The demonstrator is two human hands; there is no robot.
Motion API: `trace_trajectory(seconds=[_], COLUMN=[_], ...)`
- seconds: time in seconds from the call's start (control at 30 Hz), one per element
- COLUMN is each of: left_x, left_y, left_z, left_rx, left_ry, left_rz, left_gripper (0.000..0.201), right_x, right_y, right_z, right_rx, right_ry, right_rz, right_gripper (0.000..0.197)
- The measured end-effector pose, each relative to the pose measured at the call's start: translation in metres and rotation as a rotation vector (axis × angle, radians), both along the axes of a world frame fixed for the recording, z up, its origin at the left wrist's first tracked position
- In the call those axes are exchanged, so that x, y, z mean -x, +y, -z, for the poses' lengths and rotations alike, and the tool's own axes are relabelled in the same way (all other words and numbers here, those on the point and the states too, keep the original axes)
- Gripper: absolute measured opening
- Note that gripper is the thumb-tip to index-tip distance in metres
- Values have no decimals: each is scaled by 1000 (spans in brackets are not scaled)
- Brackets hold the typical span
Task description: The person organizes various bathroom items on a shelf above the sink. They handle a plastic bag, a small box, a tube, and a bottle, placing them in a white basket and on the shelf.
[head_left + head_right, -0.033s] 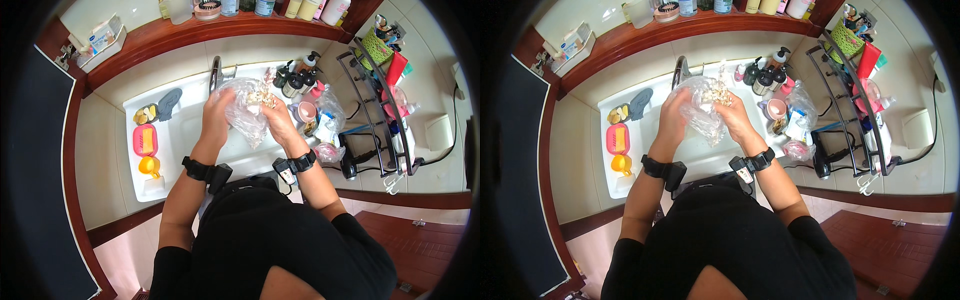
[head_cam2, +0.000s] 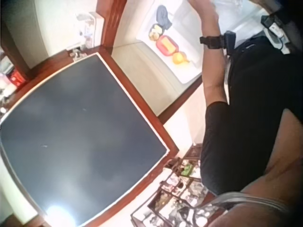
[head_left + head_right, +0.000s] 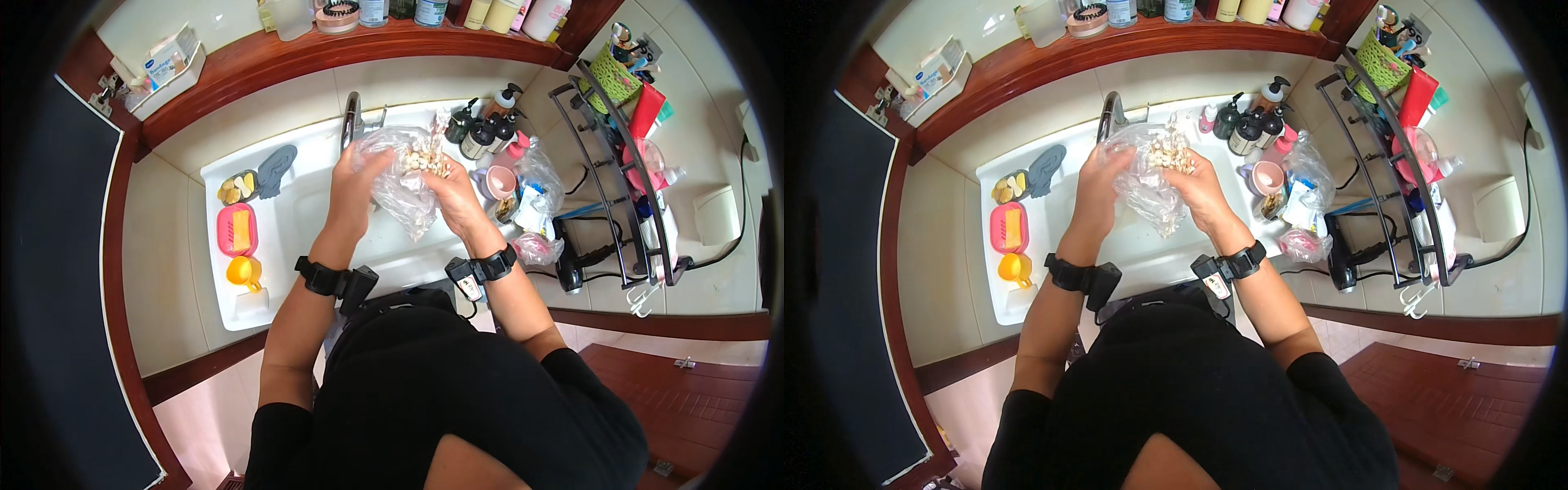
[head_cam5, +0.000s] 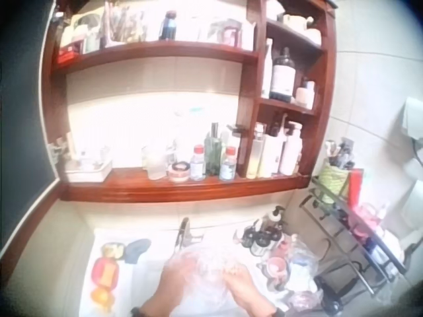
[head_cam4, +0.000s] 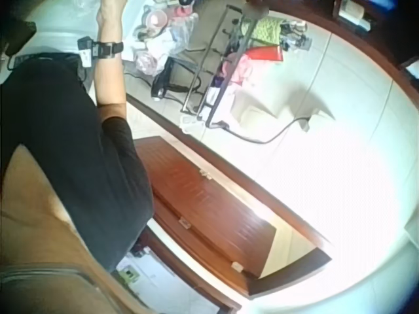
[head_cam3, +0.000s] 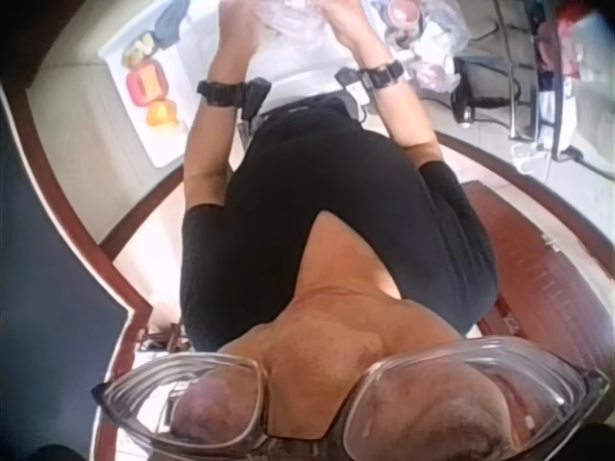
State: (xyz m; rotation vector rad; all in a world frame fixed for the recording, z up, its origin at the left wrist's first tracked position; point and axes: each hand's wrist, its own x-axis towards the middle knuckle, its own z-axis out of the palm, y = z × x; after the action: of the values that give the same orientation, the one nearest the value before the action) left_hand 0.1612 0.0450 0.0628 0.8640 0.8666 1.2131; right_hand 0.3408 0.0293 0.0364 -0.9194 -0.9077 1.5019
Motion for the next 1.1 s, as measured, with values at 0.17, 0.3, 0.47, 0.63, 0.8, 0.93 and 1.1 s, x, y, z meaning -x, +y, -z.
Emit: trace_trajectory(seconds=[0.17, 0.3, 0.47, 0.63, 0.8, 0.93, 1.1], left_x=[5, 4, 19, 40, 58, 63, 66], left_y=[15, 24, 15, -12, -14, -11, -11], left_z=[-3, -1, 34, 41, 50, 42, 38], left_rx=[-137, 40, 57, 44, 114, 169, 213], left_ry=[225, -107, 224, 368, 41, -139, -330], left_rz=[52, -141, 10, 180, 109, 104, 113], left_gripper=[27, 31, 33, 34, 34, 40, 42], right_x=[-5, -13, -27, -58, -74, -81, -84], right_y=[-4, -7, 0, 10, 14, 9, 4], right_z=[-1, -6, -24, -44, -42, -37, -24], right_rx=[40, 85, -14, 28, 16, 45, 73], right_ry=[-94, 26, 27, 259, 340, 372, 442], right_rz=[-51, -88, 132, 258, 282, 289, 169], right_gripper=[31, 32, 31, 34, 32, 29, 31])
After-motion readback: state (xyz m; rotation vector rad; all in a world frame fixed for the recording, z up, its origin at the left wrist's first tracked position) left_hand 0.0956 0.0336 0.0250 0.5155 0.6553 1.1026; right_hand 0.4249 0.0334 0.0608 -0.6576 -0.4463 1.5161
